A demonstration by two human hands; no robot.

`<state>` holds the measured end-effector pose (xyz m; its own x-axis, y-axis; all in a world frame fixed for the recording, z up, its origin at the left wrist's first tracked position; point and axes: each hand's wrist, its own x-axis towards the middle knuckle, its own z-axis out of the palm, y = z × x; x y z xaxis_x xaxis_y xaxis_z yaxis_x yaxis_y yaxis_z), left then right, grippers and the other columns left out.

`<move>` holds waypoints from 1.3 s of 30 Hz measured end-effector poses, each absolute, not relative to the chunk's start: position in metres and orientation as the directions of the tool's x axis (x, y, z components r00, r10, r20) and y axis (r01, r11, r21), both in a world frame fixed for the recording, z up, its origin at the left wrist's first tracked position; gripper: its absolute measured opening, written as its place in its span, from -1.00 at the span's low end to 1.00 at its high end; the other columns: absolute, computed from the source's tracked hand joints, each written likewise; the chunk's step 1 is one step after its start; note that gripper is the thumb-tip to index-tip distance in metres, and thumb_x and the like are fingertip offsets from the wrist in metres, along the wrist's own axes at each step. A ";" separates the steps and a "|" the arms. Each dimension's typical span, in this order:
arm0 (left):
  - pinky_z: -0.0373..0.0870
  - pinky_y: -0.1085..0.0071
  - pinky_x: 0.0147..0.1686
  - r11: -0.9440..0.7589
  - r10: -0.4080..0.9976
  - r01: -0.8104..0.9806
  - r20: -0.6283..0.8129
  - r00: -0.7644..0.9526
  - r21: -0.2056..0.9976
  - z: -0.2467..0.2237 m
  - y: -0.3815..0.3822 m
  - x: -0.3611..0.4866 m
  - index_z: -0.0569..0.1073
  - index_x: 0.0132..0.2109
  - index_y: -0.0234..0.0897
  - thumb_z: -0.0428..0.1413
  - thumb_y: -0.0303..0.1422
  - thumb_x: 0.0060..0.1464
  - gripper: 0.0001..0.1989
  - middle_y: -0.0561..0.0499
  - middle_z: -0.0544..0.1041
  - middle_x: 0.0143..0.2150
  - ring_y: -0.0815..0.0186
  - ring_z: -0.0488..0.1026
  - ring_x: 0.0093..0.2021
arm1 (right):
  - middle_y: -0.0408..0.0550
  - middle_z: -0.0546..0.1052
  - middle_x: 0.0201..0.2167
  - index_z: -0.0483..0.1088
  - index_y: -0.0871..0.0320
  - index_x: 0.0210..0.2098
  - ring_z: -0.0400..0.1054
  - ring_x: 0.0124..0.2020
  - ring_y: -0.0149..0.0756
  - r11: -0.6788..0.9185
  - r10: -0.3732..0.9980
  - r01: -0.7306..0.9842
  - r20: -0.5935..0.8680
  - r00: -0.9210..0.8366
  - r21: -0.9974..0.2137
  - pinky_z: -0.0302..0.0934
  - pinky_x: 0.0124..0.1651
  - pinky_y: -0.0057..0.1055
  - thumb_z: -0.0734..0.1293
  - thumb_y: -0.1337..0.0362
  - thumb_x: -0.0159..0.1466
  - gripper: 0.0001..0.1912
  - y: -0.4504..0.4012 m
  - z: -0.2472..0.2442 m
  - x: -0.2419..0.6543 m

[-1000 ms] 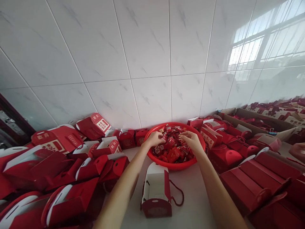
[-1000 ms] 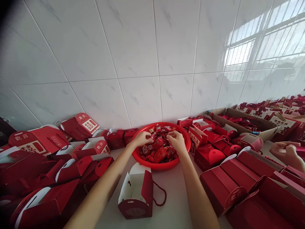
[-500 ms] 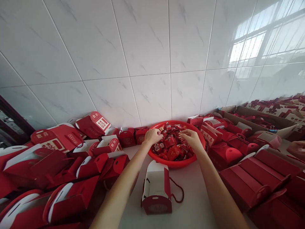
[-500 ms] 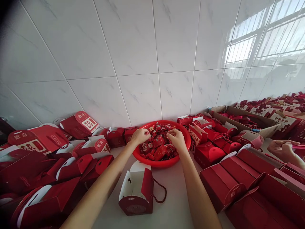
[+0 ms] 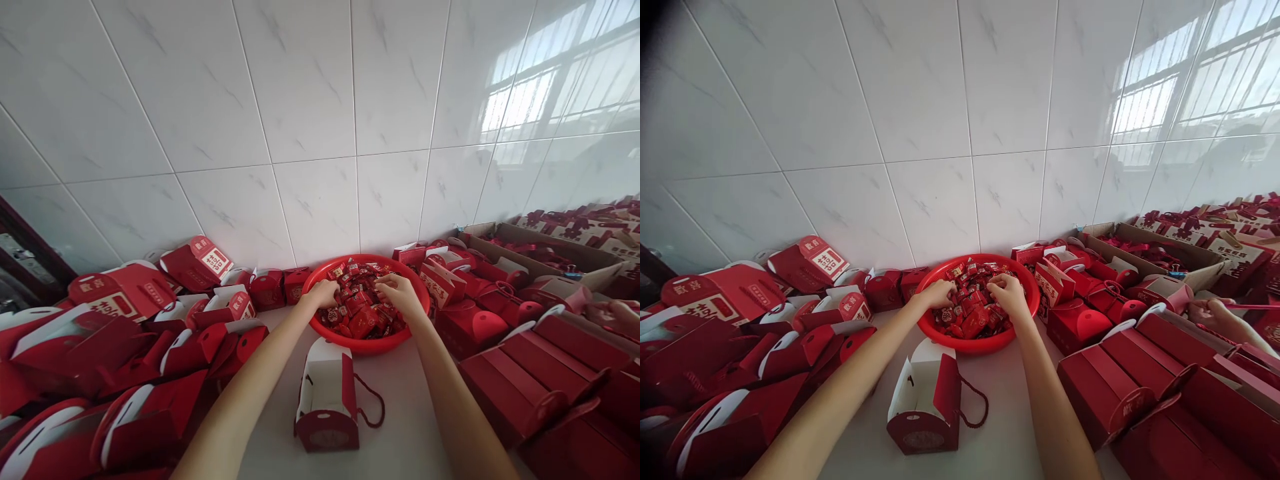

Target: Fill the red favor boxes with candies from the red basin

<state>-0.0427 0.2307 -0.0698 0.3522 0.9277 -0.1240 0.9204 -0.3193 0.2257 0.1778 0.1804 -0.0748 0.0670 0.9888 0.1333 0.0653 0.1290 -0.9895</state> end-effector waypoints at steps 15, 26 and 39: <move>0.45 0.33 -0.16 -0.400 0.909 0.426 0.290 0.301 0.811 -0.054 0.207 -0.034 0.56 -0.33 -0.30 0.10 -0.01 0.09 -0.59 -0.05 0.63 -0.29 0.21 0.56 -0.23 | -0.02 0.62 -0.43 0.50 0.15 -0.37 0.53 -0.34 -0.17 0.191 0.982 0.063 0.189 -0.030 -0.980 0.36 -0.38 -0.38 0.40 0.09 0.08 -0.75 0.179 -0.071 0.168; 0.45 0.40 -0.08 -0.366 0.927 0.480 0.267 0.264 0.797 -0.058 0.200 -0.019 0.57 -0.28 -0.23 -0.03 -0.12 0.26 -0.62 0.01 0.64 -0.22 0.27 0.55 -0.13 | -0.02 0.63 -0.37 0.54 0.17 -0.35 0.52 -0.29 -0.14 0.287 0.932 -0.034 0.287 -0.221 -0.957 0.39 -0.18 -0.25 0.51 0.06 -0.03 -0.65 0.169 -0.064 0.164; 0.41 0.48 -0.30 -0.198 0.980 0.778 0.123 0.155 0.596 -0.076 0.210 -0.025 0.61 -0.25 -0.23 0.08 -0.66 -0.13 -0.65 0.07 0.64 -0.40 0.28 0.57 -0.30 | -0.08 0.55 -0.52 0.42 0.14 -0.45 0.47 -0.42 -0.19 0.253 0.962 -0.012 0.251 0.106 -0.967 0.39 -0.31 -0.30 0.40 0.15 -0.02 -0.79 0.176 -0.070 0.169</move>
